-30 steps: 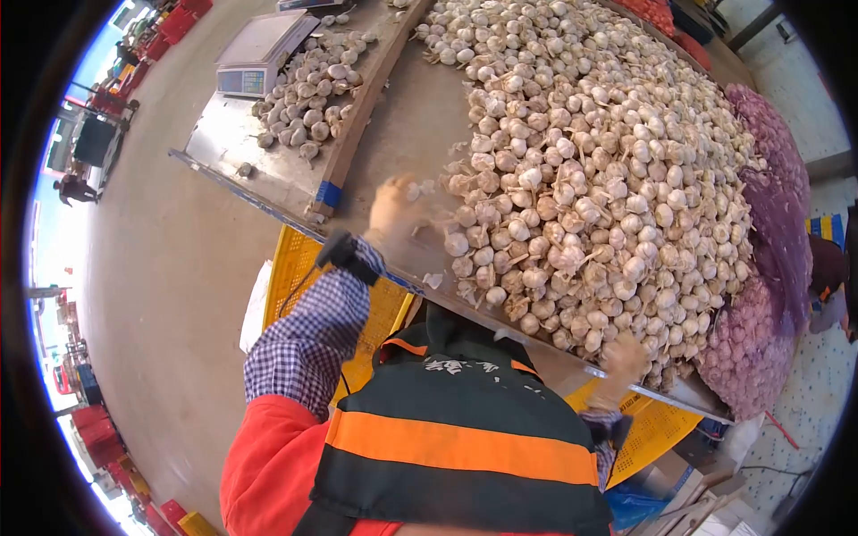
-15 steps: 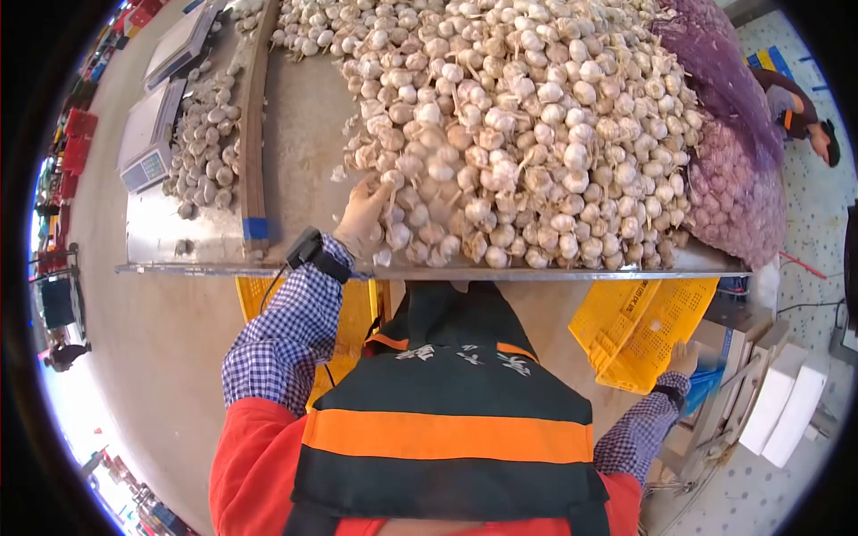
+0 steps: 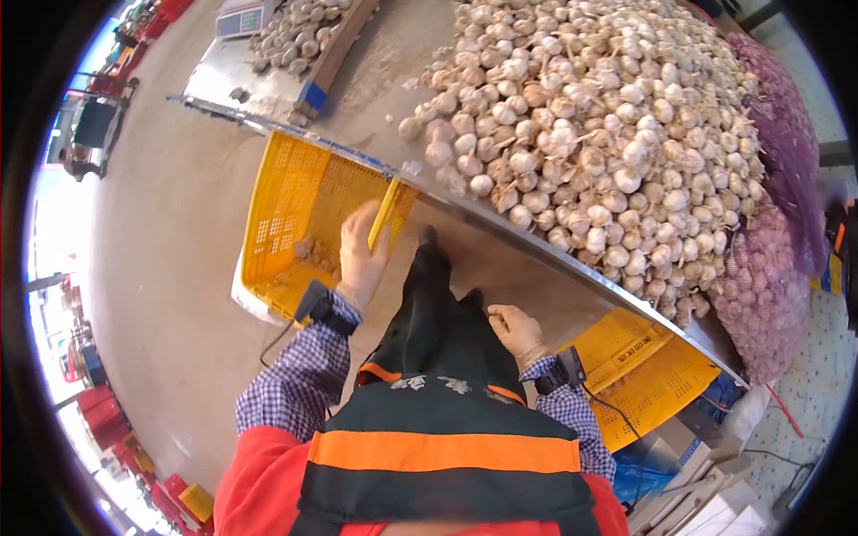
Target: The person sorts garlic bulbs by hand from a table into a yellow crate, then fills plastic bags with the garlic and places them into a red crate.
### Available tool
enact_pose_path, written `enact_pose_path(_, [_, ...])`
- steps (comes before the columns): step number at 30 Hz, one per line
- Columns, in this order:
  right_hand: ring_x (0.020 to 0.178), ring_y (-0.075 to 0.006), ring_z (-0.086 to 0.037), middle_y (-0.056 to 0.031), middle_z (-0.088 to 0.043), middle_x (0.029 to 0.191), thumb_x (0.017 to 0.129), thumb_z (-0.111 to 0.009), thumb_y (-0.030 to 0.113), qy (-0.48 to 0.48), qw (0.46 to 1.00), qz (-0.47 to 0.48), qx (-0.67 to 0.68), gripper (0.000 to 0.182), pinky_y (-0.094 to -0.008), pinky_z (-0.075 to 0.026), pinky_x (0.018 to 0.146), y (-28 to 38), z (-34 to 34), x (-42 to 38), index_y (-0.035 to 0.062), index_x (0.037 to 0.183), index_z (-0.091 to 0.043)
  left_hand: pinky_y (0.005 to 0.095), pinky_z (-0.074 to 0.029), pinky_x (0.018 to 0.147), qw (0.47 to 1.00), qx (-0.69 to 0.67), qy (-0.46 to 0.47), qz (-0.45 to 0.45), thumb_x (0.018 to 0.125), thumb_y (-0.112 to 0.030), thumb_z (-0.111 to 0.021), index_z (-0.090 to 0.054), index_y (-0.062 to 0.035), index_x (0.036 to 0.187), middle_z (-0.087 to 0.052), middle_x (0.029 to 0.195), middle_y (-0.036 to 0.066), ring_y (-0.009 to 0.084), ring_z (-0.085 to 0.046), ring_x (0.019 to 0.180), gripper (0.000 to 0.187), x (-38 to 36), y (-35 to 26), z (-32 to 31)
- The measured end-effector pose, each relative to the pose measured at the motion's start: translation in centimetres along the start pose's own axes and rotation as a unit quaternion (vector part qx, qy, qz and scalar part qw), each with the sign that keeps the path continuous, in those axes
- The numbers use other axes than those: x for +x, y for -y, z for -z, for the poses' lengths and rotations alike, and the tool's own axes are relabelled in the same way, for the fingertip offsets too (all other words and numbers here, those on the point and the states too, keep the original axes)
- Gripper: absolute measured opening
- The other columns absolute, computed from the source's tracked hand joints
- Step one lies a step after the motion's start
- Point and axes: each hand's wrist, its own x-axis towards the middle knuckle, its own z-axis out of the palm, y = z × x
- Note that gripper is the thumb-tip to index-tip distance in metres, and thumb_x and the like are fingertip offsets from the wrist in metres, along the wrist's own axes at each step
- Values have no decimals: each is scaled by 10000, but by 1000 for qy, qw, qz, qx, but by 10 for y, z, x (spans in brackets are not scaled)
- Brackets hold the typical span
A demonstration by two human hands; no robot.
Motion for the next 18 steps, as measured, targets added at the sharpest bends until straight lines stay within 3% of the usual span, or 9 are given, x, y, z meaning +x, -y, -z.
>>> enact_pose_path(5, [941, -329, -651, -137, -682, 1039, 890, -594, 314, 63, 995, -50, -51, 322, -414, -518, 826, -33, -42, 2, 79, 1100, -657, 410, -454, 952, 996, -3, 67, 63, 834, -73, -661, -585, -54, 1191, -605, 1171, 156, 341, -557, 1104, 365, -107, 9, 13])
enact_pose_path(8, [953, -322, -656, -146, -685, 1049, 883, -594, 325, 82, 991, -69, -86, 333, -411, -517, 839, -48, -63, 10, 74, 1093, -657, 409, -472, 928, 932, -161, 235, 224, 827, -170, -658, -636, -35, 1091, -632, 1106, 177, 350, -589, 1038, 298, -188, 42, -12])
enact_pose_path(9, [955, -306, -665, -150, -690, 1044, 878, -600, 319, 88, 989, -78, -92, 327, -395, -521, 838, -51, -71, 14, 72, 1085, -658, 393, -496, 907, 943, -75, 286, 154, 839, -168, -680, -612, -22, 1161, -633, 1115, 176, 332, -611, 1019, 360, -182, 22, 3])
enact_pose_path(11, [952, -313, -663, -155, -689, 1040, 878, -591, 326, 101, 985, -97, -105, 328, -398, -519, 840, -57, -85, 23, 77, 1080, -660, 411, -511, 876, 859, -107, 460, 196, 857, -301, -633, -646, -35, 1115, -655, 1038, 227, 375, -625, 994, 371, -196, 29, -1])
enact_pose_path(13, [949, -320, -662, -161, -688, 1035, 878, -582, 332, 105, 981, -114, -120, 328, -400, -517, 841, -68, -104, 40, 82, 1075, -662, 405, -514, 869, 858, -97, 468, 187, 863, -302, -620, -647, -23, 1110, -659, 1041, 227, 376, -630, 984, 375, -227, 36, -8])
enact_pose_path(14, [956, -339, -651, -165, -683, 1036, 877, -578, 328, 106, 979, -129, -120, 330, -421, -509, 854, -78, -118, 49, 75, 1071, -660, 405, -509, 882, 831, -104, 505, 210, 866, -307, -619, -640, -16, 1127, -654, 1060, 229, 374, -626, 1000, 391, -226, 37, -9])
enact_pose_path(18, [938, -373, -638, -190, -675, 974, 878, -571, 313, 109, 975, -149, -127, 317, -460, -499, 840, -136, -180, 92, 52, 1042, -647, 382, -487, 945, 826, -129, 461, 299, 893, -319, -609, -606, -5, 1203, -619, 1154, 231, 338, -618, 1062, 441, -282, 68, -24])
